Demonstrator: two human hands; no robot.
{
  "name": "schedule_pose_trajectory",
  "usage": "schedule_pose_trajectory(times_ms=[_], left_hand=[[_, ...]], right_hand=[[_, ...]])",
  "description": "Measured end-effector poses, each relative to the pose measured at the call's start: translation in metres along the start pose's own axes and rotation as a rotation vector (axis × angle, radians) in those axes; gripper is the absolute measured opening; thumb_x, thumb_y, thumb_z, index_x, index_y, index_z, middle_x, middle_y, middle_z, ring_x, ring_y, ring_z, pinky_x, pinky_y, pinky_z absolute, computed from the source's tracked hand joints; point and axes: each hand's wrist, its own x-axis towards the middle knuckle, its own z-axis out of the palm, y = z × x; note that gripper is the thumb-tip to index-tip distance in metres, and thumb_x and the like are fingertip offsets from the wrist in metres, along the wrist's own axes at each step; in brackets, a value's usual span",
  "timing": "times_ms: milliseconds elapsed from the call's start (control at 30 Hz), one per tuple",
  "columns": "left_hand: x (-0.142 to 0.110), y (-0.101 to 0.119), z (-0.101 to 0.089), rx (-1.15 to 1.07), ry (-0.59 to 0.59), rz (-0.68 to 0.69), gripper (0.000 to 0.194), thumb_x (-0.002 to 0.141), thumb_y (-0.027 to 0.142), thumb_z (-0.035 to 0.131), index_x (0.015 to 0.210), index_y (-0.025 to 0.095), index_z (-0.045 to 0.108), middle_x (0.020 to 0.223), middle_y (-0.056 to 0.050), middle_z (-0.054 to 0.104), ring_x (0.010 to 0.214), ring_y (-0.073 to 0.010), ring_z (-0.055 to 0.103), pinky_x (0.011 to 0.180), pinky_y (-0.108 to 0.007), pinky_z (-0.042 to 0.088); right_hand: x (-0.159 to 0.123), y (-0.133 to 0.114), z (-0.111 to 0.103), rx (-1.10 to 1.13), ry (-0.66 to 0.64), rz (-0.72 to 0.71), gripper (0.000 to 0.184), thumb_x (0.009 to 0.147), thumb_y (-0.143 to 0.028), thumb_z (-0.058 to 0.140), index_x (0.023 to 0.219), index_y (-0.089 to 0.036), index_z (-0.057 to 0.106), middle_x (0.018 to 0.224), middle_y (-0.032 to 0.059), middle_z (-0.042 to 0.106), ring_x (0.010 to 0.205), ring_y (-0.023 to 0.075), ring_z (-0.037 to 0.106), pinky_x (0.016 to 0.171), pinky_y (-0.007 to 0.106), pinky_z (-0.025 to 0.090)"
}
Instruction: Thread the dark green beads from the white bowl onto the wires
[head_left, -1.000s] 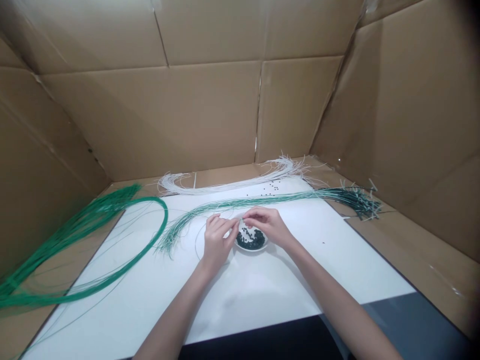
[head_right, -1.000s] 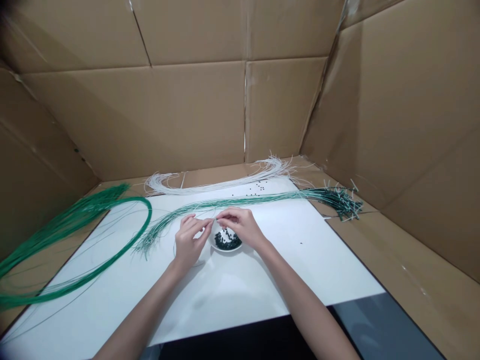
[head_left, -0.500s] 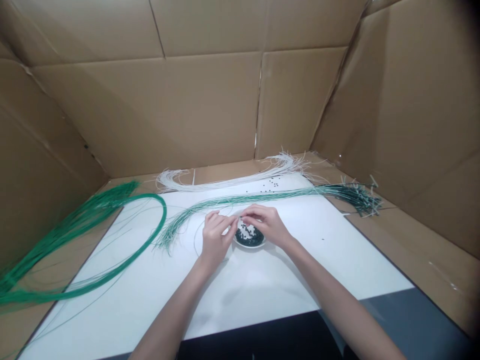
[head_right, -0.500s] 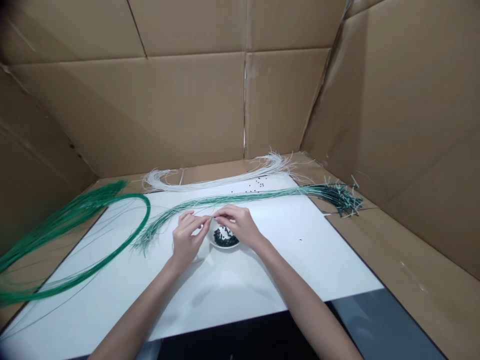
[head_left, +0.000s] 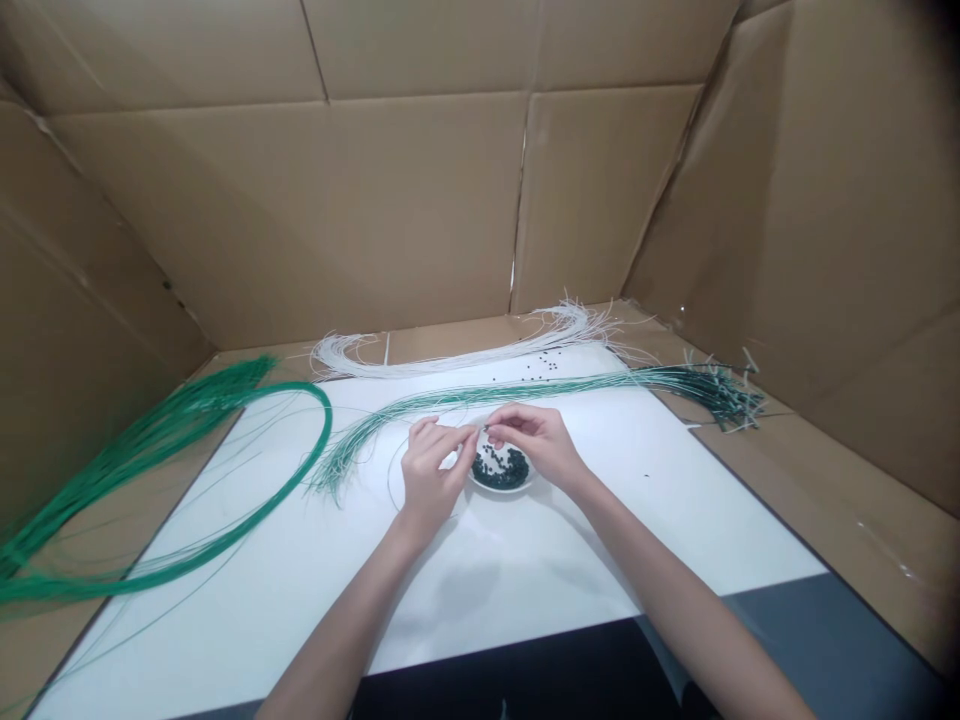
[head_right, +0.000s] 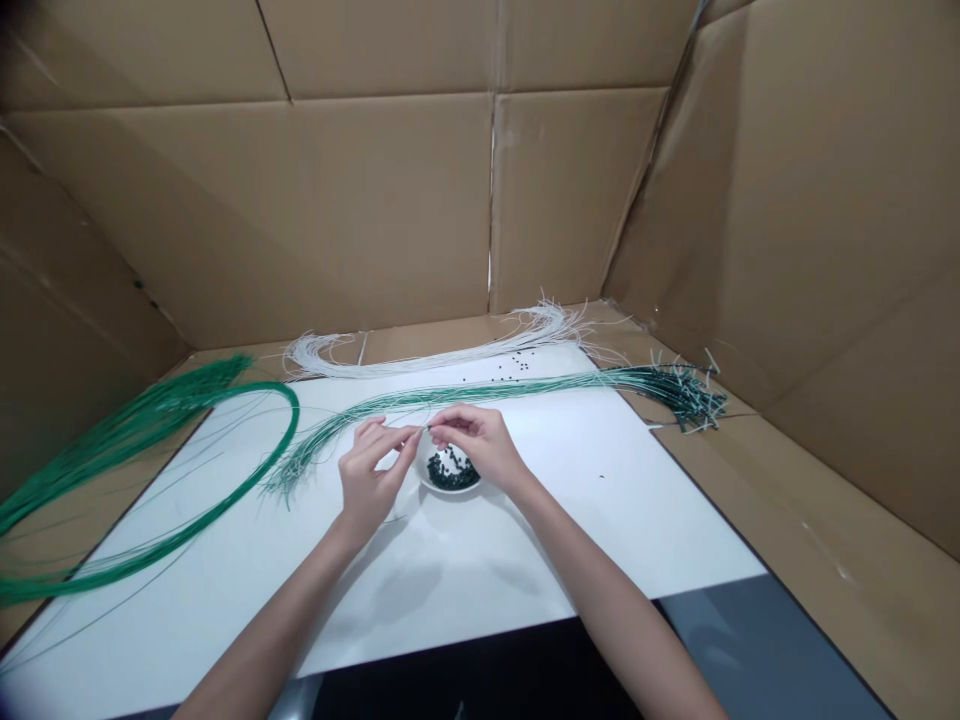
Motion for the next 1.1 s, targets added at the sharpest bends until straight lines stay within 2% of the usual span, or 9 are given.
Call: schedule_pose_trajectory(times_ms=[600,900,1000,1100], left_hand=[[0.0027,-0.002,-0.0009,0.04,0.003,0.081,0.009,0.073,0.012,0.058,0.076,0.019,0.062,0.065,0.002,0.063,0.061,-0.0099,0.053,0.083,-0.033,0.039],[0.0015,-0.0068,0.0004,0.043,-0.078,0.08,0.009,0.075,0.014,0.054,0.078,0.019,0.062,0.066,0.002,0.062,0.063,-0.0105,0.053,0.083,-0.031,0.039],[0.002,-0.0081,0.0005,0.042,-0.114,0.056,0.009,0.076,0.016,0.054,0.079,0.02,0.061,0.067,0.002,0.063,0.064,-0.0112,0.054,0.084,-0.032,0.038],[0.0042,-0.0088,-0.0001,0.015,-0.137,0.004,0.016,0.075,0.019,0.055,0.091,0.021,0.06,0.074,0.0,0.064,0.07,-0.0128,0.056,0.086,-0.033,0.037]], right_hand=[[0.0008,0.0013,-0.0001,-0.024,0.02,0.012,0.01,0.066,-0.024,0.065,0.071,-0.016,0.063,0.064,0.0,0.061,0.054,0.0101,0.056,0.057,0.025,0.047],[-0.0014,0.0003,-0.0044,-0.191,-0.087,-0.051,0.01,0.07,-0.024,0.061,0.075,-0.016,0.064,0.074,0.0031,0.06,0.059,0.0115,0.056,0.059,0.026,0.047],[-0.0014,0.0004,-0.0042,-0.207,-0.067,-0.034,0.012,0.07,-0.027,0.061,0.075,-0.016,0.064,0.074,0.0032,0.06,0.058,0.0118,0.056,0.058,0.026,0.047],[0.0,0.0012,-0.0045,-0.198,-0.001,-0.012,0.012,0.069,-0.028,0.061,0.072,-0.016,0.063,0.071,0.0025,0.061,0.057,0.0117,0.056,0.058,0.026,0.048]])
